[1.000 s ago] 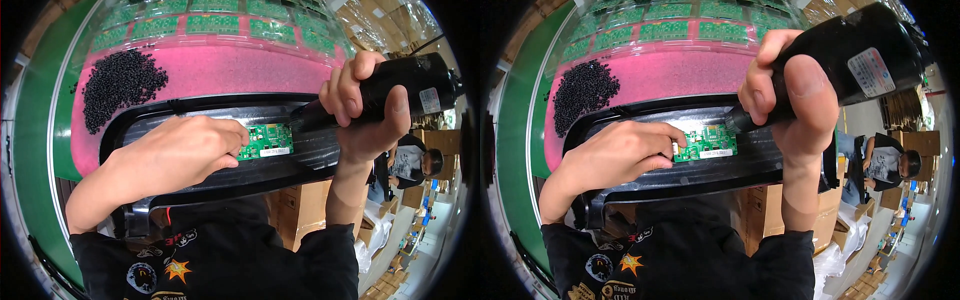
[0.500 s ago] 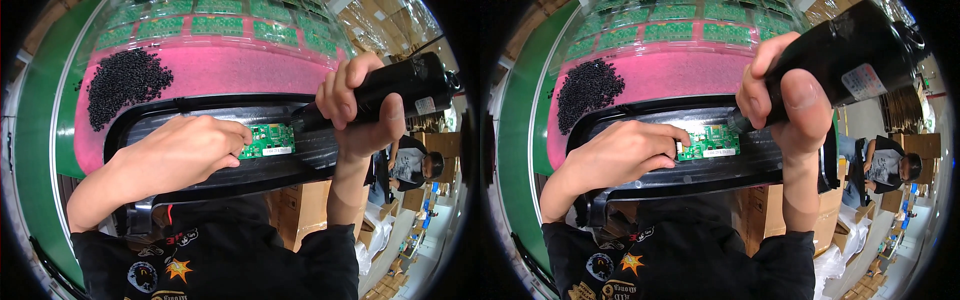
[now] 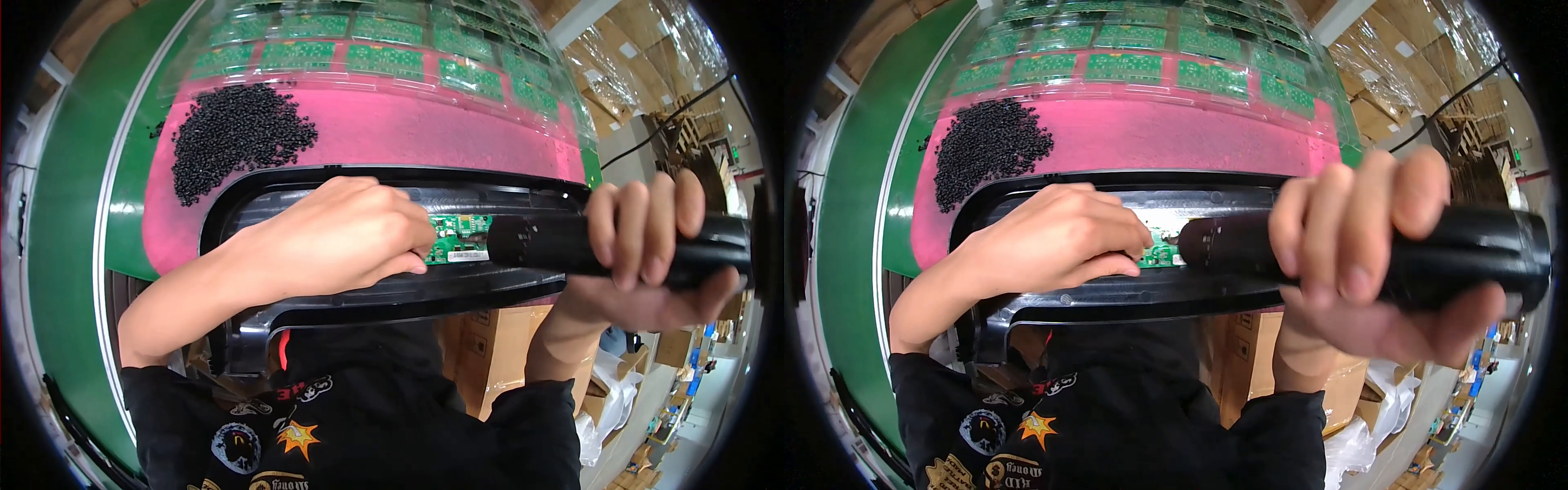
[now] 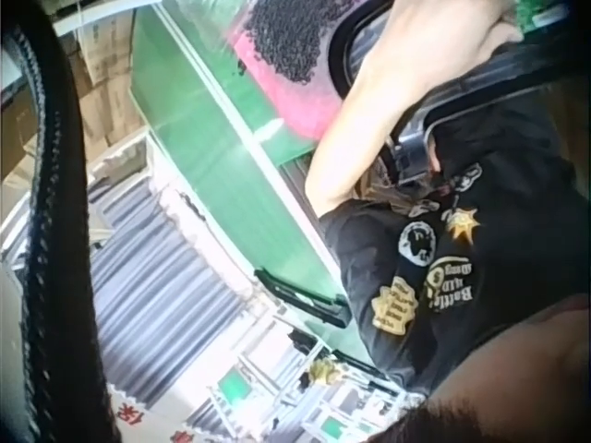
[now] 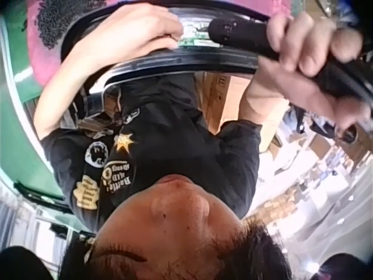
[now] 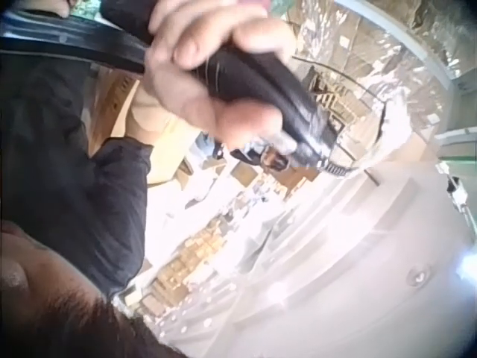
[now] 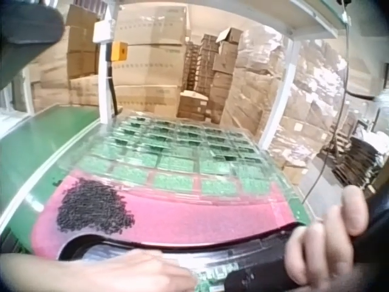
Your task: Assembling circuit boards into plastic housings and securing them with screws.
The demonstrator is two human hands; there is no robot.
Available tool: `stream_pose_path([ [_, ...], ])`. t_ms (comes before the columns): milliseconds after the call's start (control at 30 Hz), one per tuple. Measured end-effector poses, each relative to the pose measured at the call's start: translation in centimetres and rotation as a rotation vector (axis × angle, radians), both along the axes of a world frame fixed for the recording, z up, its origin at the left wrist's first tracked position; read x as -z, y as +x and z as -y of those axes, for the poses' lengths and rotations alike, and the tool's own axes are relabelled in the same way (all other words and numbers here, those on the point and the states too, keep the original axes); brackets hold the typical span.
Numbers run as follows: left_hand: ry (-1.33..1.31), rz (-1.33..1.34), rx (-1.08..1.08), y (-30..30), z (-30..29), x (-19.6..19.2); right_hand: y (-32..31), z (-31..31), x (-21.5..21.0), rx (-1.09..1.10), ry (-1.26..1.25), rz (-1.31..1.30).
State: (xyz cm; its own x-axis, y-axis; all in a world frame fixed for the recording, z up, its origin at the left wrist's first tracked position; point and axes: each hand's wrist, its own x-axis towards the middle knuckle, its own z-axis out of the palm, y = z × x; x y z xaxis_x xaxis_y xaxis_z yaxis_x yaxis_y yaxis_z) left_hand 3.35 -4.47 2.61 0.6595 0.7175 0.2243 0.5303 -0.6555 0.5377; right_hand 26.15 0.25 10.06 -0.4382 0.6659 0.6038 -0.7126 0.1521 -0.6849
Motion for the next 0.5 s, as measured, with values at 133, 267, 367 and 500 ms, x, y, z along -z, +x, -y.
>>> stream_pose_path([
  [133,0.038,0.306,-0.014,0.6,-0.4,0.4,-0.4,1.9,-0.8,0.067,-0.008,-0.054],
  [267,-0.084,0.49,-0.028,0.6,-0.3,0.1,-0.8,2.5,-1.0,0.074,0.002,-0.078],
  [367,-0.092,0.53,-0.019,0.5,-0.3,-0.1,-0.9,2.9,-1.1,0.112,0.0,-0.073],
  [500,-0.135,0.522,-0.036,0.4,-0.3,-0.4,-1.4,2.8,-0.9,0.134,0.076,-0.108],
])
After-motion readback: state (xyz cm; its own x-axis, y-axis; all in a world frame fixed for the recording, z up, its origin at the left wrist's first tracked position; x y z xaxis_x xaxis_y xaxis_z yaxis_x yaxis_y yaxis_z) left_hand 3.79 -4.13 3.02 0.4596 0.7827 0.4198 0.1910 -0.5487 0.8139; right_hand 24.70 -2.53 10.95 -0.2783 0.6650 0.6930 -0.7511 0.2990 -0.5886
